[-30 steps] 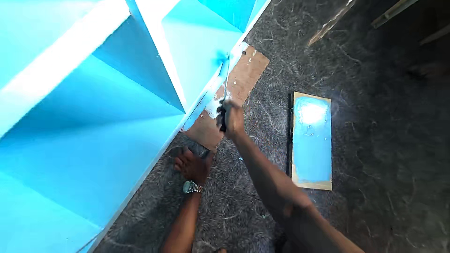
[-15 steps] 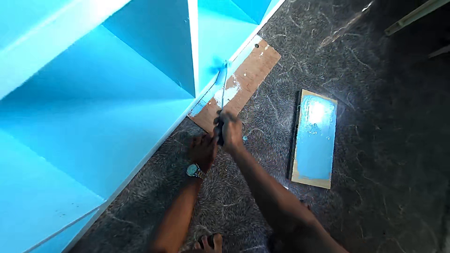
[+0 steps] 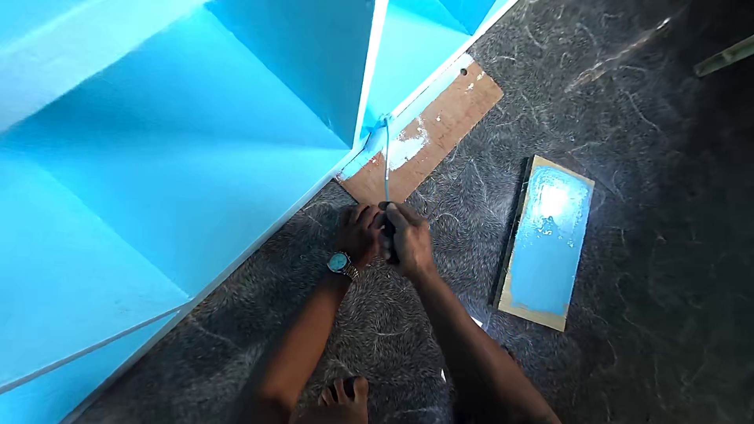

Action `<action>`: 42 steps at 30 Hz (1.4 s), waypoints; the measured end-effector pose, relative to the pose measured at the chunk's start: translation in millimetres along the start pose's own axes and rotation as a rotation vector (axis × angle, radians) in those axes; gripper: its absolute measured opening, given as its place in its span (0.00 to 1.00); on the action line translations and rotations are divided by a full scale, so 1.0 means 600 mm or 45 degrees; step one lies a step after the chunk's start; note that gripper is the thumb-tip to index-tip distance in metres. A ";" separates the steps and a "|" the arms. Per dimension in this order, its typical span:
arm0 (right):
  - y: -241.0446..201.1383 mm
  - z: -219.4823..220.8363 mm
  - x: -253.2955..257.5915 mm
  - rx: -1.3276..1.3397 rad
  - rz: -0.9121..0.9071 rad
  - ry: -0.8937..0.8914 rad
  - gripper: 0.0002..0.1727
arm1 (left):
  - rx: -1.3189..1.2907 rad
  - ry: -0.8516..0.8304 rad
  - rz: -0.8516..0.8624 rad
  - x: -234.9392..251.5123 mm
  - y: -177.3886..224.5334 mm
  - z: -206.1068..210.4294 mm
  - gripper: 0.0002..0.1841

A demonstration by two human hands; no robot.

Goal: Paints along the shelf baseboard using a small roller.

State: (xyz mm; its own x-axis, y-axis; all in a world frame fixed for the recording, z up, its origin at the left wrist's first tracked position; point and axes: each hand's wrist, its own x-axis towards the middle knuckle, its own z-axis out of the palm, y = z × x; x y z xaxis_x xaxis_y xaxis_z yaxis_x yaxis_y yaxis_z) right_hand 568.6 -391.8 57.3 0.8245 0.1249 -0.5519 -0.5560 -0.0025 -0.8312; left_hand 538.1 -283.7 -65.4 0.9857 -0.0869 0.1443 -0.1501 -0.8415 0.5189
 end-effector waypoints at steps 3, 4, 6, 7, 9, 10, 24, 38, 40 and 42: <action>-0.010 -0.045 -0.012 -0.068 -0.088 0.015 0.20 | 0.221 0.175 0.076 0.001 -0.009 0.024 0.14; -0.014 -0.057 -0.016 -0.090 -0.139 0.037 0.17 | 0.232 0.235 0.073 0.002 -0.011 0.031 0.14; -0.018 -0.075 -0.029 -0.148 -0.192 0.065 0.12 | 0.219 0.257 0.058 -0.003 -0.007 0.034 0.15; -0.019 -0.081 -0.033 -0.169 -0.207 0.066 0.12 | 0.216 0.254 0.051 -0.006 -0.006 0.033 0.15; -0.016 -0.093 -0.038 -0.221 -0.261 0.060 0.11 | 0.223 0.246 0.041 -0.013 -0.008 0.028 0.15; -0.013 -0.099 -0.037 -0.262 -0.303 0.053 0.11 | 0.229 0.246 0.039 -0.018 -0.009 0.027 0.14; 0.036 -0.050 0.034 -0.566 -0.358 0.220 0.14 | 0.316 0.211 -0.110 -0.006 0.026 -0.007 0.16; 0.067 -0.020 0.003 -0.506 -0.323 0.122 0.15 | 0.395 -0.092 -0.114 -0.048 0.032 -0.034 0.13; 0.082 -0.012 0.010 -0.508 -0.356 0.089 0.14 | 0.460 -0.087 -0.099 -0.068 0.025 -0.039 0.13; 0.100 0.002 0.005 -0.537 -0.386 0.046 0.15 | 0.445 -0.082 -0.112 -0.080 0.020 -0.042 0.14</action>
State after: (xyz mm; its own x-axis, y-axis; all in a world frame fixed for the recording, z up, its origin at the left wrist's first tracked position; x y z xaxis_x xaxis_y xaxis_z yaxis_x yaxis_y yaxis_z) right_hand 537.3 -390.7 5.8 0.9492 0.1480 -0.2777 -0.2066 -0.3723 -0.9048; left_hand 486.9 -276.0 -45.1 0.9982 -0.0300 0.0528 -0.0404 -0.9776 0.2063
